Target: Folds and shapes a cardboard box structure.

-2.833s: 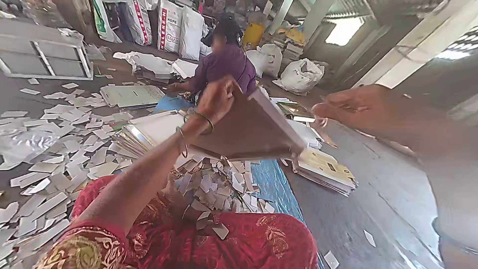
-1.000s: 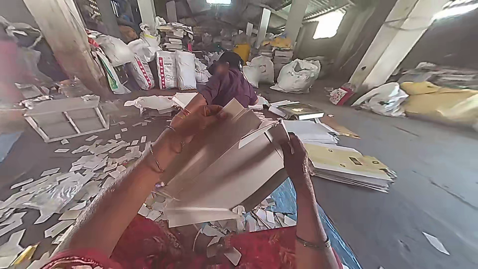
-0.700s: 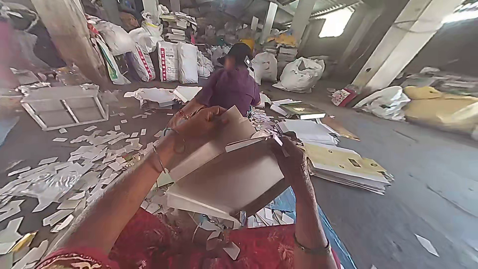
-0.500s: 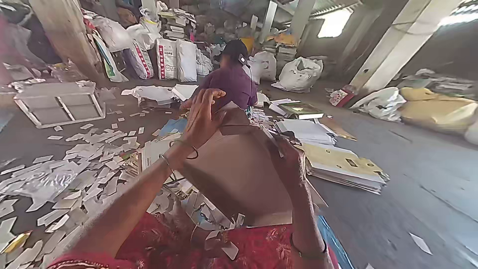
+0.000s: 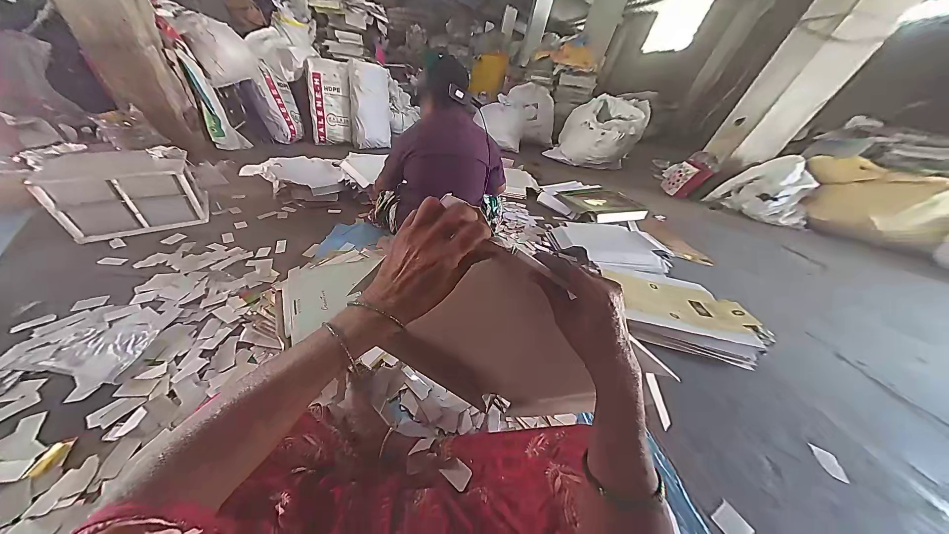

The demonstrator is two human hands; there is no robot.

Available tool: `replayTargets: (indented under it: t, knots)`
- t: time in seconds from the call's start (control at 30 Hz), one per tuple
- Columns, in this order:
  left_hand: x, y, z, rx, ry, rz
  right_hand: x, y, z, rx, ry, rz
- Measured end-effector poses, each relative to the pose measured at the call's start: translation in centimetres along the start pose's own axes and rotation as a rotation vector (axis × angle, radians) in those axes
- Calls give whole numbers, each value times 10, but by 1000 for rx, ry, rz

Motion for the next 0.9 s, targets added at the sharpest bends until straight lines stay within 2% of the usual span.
replayTargets:
  t: [0.07, 0.13, 0.2, 0.4, 0.5, 0.57, 0.63, 0.7, 0.8, 0.9]
  knots:
    - [4, 5, -5, -40, 80, 65, 0, 1, 5, -75, -78, 43]
    - [8, 15, -5, -94, 195, 199, -7, 3, 8, -147, -142, 78]
    - [14, 26, -8, -191, 301, 253, -15, 2, 6, -115, -188, 59]
    - [27, 51, -22, -503, 442, 229, -11, 1, -5, -61, -57, 123]
    - [26, 63, -13, -488, 210, 316, -13, 0, -10, -105, -6, 157]
    - [22, 72, -4, -437, 37, 483, -14, 2, -3, -85, 29, 142]
    - [18, 78, -3, -378, -142, 637, -13, 5, 10, -20, 109, 95]
    - [19, 83, -11, -313, -331, 692, -11, 10, 25, 27, 167, 9]
    - [19, 88, -14, -192, -747, 587, -3, 11, 40, -13, 201, -81]
    - [8, 79, 0, 80, -1218, 384, 13, 7, 41, -56, 212, -171]
Point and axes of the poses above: each hand's wrist, its own y-axis towards the middle knuckle, its own x-axis out of the back of the hand, z = x × y, the point moved 6 cm from there along y, towards the middle knuckle, and after that the axes turned 7 degrees about y, right-handed, at the moved point
